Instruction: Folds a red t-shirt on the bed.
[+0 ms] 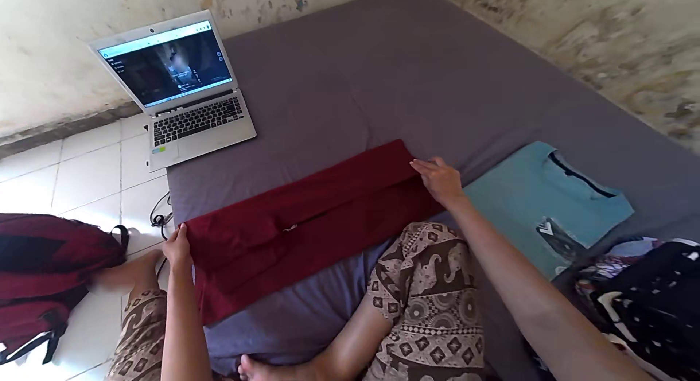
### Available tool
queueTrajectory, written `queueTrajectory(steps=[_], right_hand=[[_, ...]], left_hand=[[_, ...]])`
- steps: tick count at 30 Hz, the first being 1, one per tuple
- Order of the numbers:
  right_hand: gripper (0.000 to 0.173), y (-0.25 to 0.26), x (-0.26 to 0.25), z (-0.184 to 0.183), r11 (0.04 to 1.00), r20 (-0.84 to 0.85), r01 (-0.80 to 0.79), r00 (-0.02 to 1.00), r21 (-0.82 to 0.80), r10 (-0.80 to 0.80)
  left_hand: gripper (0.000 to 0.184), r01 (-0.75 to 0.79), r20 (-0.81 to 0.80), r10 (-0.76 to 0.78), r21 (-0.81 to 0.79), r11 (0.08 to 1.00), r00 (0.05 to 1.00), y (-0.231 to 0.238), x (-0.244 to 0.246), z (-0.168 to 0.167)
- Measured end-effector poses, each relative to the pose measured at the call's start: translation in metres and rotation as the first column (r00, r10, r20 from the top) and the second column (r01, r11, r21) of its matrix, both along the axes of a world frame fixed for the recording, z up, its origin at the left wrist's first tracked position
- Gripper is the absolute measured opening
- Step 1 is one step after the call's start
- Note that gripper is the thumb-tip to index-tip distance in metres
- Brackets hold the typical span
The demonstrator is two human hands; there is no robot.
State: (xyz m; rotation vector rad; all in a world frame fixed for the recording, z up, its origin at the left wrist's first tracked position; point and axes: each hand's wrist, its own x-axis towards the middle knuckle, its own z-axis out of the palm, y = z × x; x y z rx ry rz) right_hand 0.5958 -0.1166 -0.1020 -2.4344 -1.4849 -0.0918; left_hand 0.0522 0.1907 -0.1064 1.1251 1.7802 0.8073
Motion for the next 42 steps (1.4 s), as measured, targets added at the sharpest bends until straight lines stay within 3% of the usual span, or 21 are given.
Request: queueTrajectory(steps=[2, 4, 6, 9, 12, 15, 20, 26, 30, 33, 36, 40, 42], right_hand=[[0.035, 0.002, -0.001, -0.003, 0.999, -0.037, 0.033, 0.999, -0.013, -0.034], [0.035, 0.007, -0.003, -0.002, 0.998, -0.068, 0.060, 0.996, 0.023, -0.059], [0.035, 0.011, -0.002, 0.005, 0.996, -0.115, 0.084, 0.990, 0.024, -0.081], [0.034, 0.014, 0.006, 0.020, 0.995, -0.152, 0.094, 0.984, 0.036, -0.087], [0.032, 0.006, 0.010, 0.027, 0.990, -0.120, 0.069, 0.991, 0.124, -0.054], [0.033, -0.007, 0.007, 0.018, 0.989, -0.105, 0.040, 0.994, 0.141, -0.025], [0.037, -0.009, -0.006, 0.007, 0.998, -0.203, 0.049, 0.977, -0.047, -0.057], [0.031, 0.043, -0.028, 0.025, 0.998, -0.208, 0.054, 0.977, 0.041, -0.044], [0.038, 0.087, -0.019, 0.015, 0.999, -0.288, 0.020, 0.957, -0.047, -0.032], [0.035, 0.106, 0.001, 0.004, 0.985, -0.337, 0.071, 0.934, -0.154, -0.120], [0.024, 0.111, 0.011, 0.004, 0.984, -0.352, 0.124, 0.922, -0.127, -0.161], [0.026, 0.115, -0.011, 0.001, 0.946, -0.339, 0.298, 0.883, -0.129, -0.324], [0.035, 0.120, -0.038, 0.006, 0.937, -0.303, 0.341, 0.887, -0.081, -0.349]], left_hand=[[0.043, 0.153, 0.047, -0.156, 0.053, 0.987, 0.987, -0.010, -0.003, 0.003], [0.059, 0.341, 0.021, -0.343, 0.078, 0.937, 0.939, -0.017, -0.010, 0.005], [0.061, 0.418, 0.004, -0.418, 0.042, 0.908, 0.908, -0.020, -0.012, 0.010], [0.043, 0.351, 0.128, -0.341, -0.066, 0.934, 0.931, -0.016, -0.009, 0.028], [0.039, 0.337, 0.175, -0.313, -0.125, 0.933, 0.933, -0.013, -0.011, 0.038], [0.048, 0.360, 0.078, -0.354, -0.096, 0.928, 0.932, -0.014, -0.016, 0.027], [0.056, 0.326, -0.056, -0.327, -0.030, 0.945, 0.943, -0.020, -0.019, 0.010], [0.048, 0.303, -0.352, -0.292, -0.026, 0.953, 0.889, -0.018, -0.008, 0.018], [0.048, 0.247, -0.521, -0.247, -0.070, 0.966, 0.817, -0.014, 0.010, 0.024], [0.043, 0.243, -0.545, -0.194, 0.019, 0.970, 0.816, -0.011, 0.011, 0.018], [0.039, 0.188, -0.532, -0.072, 0.167, 0.968, 0.843, -0.011, 0.006, 0.006], [0.039, 0.125, -0.513, -0.030, 0.151, 0.981, 0.858, -0.012, 0.004, -0.005], [0.042, 0.117, -0.475, -0.047, 0.119, 0.986, 0.879, -0.014, 0.003, 0.000]])
